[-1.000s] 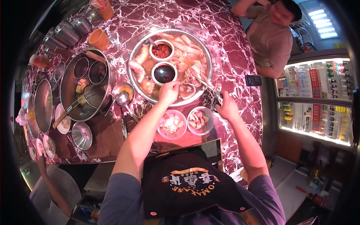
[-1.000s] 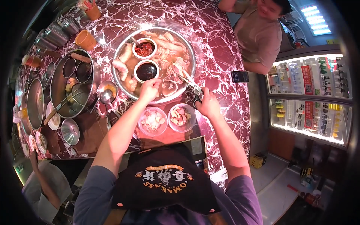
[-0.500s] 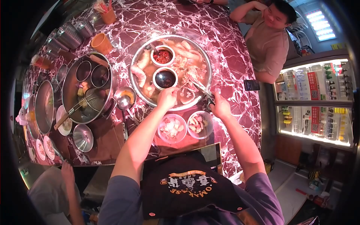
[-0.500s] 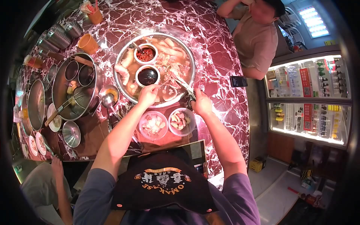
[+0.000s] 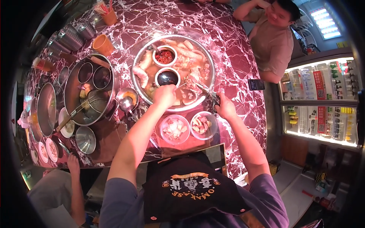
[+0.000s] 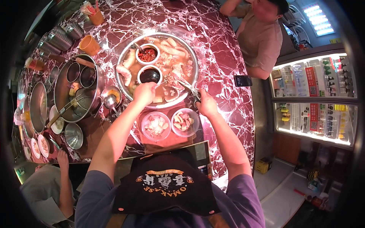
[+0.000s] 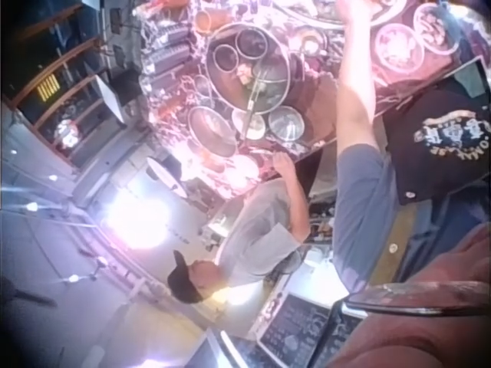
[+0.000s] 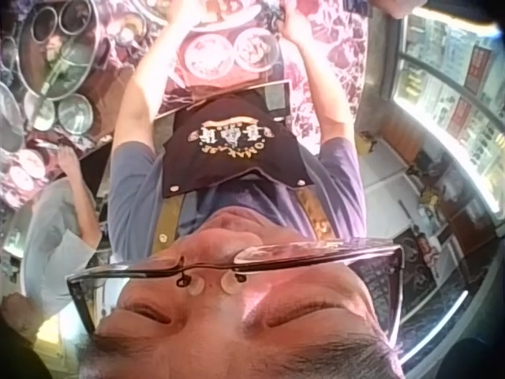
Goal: Preparing and serving meat and ingredients for a hot pot meal at a restaurant table.
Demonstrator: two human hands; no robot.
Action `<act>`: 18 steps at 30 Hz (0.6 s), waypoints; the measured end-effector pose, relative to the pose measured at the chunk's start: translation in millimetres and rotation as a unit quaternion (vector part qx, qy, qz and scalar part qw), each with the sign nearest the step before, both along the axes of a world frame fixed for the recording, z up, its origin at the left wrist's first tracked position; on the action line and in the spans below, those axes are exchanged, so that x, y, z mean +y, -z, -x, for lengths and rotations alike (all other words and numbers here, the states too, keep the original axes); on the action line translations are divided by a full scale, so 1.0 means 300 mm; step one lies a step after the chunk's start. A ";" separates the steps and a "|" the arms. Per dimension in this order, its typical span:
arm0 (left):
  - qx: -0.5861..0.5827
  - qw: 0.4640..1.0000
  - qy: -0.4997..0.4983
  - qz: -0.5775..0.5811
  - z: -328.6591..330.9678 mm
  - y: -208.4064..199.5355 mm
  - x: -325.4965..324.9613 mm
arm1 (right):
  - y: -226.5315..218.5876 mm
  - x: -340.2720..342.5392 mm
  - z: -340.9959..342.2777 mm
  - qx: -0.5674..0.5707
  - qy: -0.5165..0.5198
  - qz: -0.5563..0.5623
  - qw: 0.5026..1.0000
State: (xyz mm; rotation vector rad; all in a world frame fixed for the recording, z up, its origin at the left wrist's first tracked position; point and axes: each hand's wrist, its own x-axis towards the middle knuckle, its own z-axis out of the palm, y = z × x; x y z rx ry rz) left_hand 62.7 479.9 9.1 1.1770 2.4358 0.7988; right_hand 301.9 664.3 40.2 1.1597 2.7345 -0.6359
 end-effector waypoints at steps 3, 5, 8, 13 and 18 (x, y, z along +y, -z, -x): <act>-0.029 0.999 -0.007 -0.017 -0.006 0.039 0.011 | -0.010 -0.003 0.001 -0.003 0.007 0.022 1.000; -0.060 0.997 -0.019 -0.048 -0.020 0.074 0.021 | -0.018 -0.008 0.004 -0.012 0.011 0.057 0.998; -0.164 0.981 -0.065 -0.078 -0.047 0.128 0.029 | -0.021 -0.016 -0.001 0.001 0.009 0.049 0.999; -0.222 0.963 -0.086 -0.123 -0.085 0.247 0.032 | 0.032 -0.001 -0.041 0.009 -0.003 0.026 1.000; -0.210 0.968 -0.053 -0.125 -0.082 0.310 0.060 | 0.079 0.004 -0.037 -0.028 -0.003 0.026 0.999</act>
